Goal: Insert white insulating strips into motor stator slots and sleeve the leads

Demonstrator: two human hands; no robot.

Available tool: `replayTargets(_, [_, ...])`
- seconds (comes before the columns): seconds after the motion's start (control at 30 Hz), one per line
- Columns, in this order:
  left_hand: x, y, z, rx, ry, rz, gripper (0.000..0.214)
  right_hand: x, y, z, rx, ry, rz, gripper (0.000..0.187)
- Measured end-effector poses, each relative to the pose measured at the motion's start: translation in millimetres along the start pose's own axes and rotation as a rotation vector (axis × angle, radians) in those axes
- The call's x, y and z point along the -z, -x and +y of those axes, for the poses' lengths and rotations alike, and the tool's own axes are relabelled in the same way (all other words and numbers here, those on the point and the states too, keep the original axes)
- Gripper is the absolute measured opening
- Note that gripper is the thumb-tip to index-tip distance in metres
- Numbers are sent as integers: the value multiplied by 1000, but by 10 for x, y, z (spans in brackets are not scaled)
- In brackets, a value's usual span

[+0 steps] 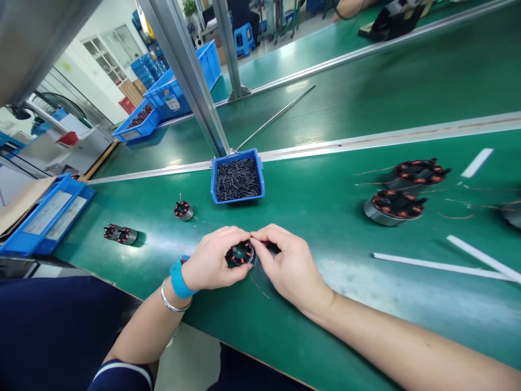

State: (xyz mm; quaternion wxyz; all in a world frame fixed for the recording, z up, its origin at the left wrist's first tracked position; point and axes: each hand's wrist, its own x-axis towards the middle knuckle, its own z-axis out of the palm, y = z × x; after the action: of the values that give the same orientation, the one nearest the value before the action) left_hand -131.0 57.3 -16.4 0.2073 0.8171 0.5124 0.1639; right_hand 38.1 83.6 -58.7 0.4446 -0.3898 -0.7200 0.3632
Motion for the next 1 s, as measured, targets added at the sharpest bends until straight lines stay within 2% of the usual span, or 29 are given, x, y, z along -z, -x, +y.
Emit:
replayTargets(0.13, [-10,-3,-9,-9,2,8,31,-20,29,8,27,-39,3,20])
replayTargets(0.23, [-24,-3,-9,35,-9,5,37,55,-25,102,-15,-8,-76,22])
replayTargets(0.3, [-27,2,-2,74,9,4,48,166,-106,159,-149,-66,-158,28])
replayTargets(0.4, [-12,13,8,102,56,-21,65,353,-265,187,-385,-223,-358,59])
replayTargets(0.43, [-5,17,9,102,65,-32,67,398,-319,183,-432,-259,-440,64])
replayTargets(0.57, [21,25,-1,92,67,-50,72,442,-472,156,-442,-299,-673,60])
replayTargets(0.67, [29,26,-15,87,68,-58,76,429,-497,166,-399,-267,-726,61])
replayTargets(0.77, [30,26,-23,72,66,-67,70,459,-434,186,-281,-137,-625,53])
replayTargets(0.9, [29,22,-21,77,46,-77,56,472,-261,214,174,99,-399,23])
replayTargets(1.0, [29,20,-17,81,59,-75,57,422,-170,251,489,224,-272,17])
